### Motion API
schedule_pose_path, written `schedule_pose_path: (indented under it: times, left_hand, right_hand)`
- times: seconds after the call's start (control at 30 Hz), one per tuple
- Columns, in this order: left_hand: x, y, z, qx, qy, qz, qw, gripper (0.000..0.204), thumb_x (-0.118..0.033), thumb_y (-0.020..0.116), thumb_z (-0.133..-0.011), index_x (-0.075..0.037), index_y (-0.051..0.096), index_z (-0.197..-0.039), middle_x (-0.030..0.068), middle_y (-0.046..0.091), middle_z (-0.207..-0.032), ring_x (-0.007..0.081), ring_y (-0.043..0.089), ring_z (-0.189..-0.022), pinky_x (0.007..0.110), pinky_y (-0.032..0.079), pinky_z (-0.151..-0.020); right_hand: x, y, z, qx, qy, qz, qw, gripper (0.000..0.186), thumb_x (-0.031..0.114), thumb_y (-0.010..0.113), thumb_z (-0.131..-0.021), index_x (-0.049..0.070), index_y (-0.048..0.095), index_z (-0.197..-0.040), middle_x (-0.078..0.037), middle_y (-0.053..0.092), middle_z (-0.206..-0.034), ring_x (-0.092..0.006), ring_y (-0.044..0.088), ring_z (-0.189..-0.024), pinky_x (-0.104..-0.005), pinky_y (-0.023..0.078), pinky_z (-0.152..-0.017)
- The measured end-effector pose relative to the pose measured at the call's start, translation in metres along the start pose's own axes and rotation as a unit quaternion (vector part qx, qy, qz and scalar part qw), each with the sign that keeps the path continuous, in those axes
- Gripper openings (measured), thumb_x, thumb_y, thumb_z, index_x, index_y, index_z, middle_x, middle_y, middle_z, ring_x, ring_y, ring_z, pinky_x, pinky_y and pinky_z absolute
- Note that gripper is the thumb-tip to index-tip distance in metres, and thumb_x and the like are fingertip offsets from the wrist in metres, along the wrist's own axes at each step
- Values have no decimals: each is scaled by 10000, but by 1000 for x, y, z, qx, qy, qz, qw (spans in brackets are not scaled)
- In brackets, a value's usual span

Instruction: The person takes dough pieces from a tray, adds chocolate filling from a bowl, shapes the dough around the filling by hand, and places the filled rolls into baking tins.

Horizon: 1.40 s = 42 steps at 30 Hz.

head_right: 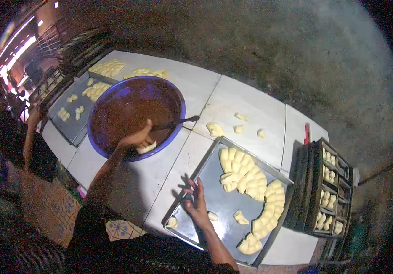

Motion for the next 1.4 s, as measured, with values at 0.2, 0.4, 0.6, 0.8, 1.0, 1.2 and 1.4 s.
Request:
schedule_pose_path:
  times: [0.2,0.4,0.6,0.8,1.0,1.2,1.4]
  left_hand:
    - [-25,89,93,-130,243,108,955,849,-662,202,-930,52,462,-1310,242,624,-1106,356,640,-880,467,505,-749]
    - [-19,188,145,50,153,494,854,919,-738,206,-891,5,403,-1395,168,552,-1287,273,513,-1200,371,331,-1064]
    - [-17,211,181,-54,222,297,927,503,-135,595,-926,88,419,-1341,116,599,-1094,112,545,-981,247,451,-813]
    - [-1,235,193,90,261,372,886,291,-63,655,-878,63,594,-1133,84,594,-951,142,595,-880,266,498,-747]
    - [4,261,186,-4,245,329,912,182,-129,664,-888,24,607,-967,54,589,-906,132,613,-803,240,554,-653]
    - [23,283,171,-34,291,269,918,300,-48,709,-828,-19,535,-1071,53,621,-839,132,621,-807,271,534,-657]
    - [14,273,181,92,345,410,839,452,101,692,-761,-32,447,-1117,128,618,-946,189,626,-914,287,527,-777]
  right_hand:
    - [0,5,-8,-96,65,-131,985,598,230,582,-944,102,298,-1454,-122,515,-1279,-187,558,-1007,-319,501,-831]
    - [-20,-2,3,-186,166,-237,939,170,127,622,-911,8,617,-1032,-50,616,-909,-128,563,-762,-246,490,-724]
    - [25,17,32,-89,-172,453,870,460,-11,693,-767,76,617,-1213,-102,527,-1127,-213,483,-911,-309,418,-776]
    - [42,2,48,-171,-170,203,949,164,-35,654,-798,-8,651,-959,-130,551,-1110,-232,564,-1015,-333,476,-839]
    - [47,7,76,-69,-162,384,906,214,95,675,-841,-8,678,-1029,-137,598,-1084,-243,615,-887,-303,496,-724]
    - [36,-4,88,-172,-93,379,904,327,101,656,-858,31,626,-1176,-143,601,-1070,-186,597,-741,-295,473,-616]
    - [20,-22,104,58,245,41,967,578,148,591,-923,52,350,-1440,-109,606,-1197,-161,622,-778,-281,509,-726]
Point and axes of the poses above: each hand's wrist, its own z-axis away from the middle knuckle, its own y-axis out of the palm, x = y × z, the point moved 2 cm from there along -z, towards the middle knuckle
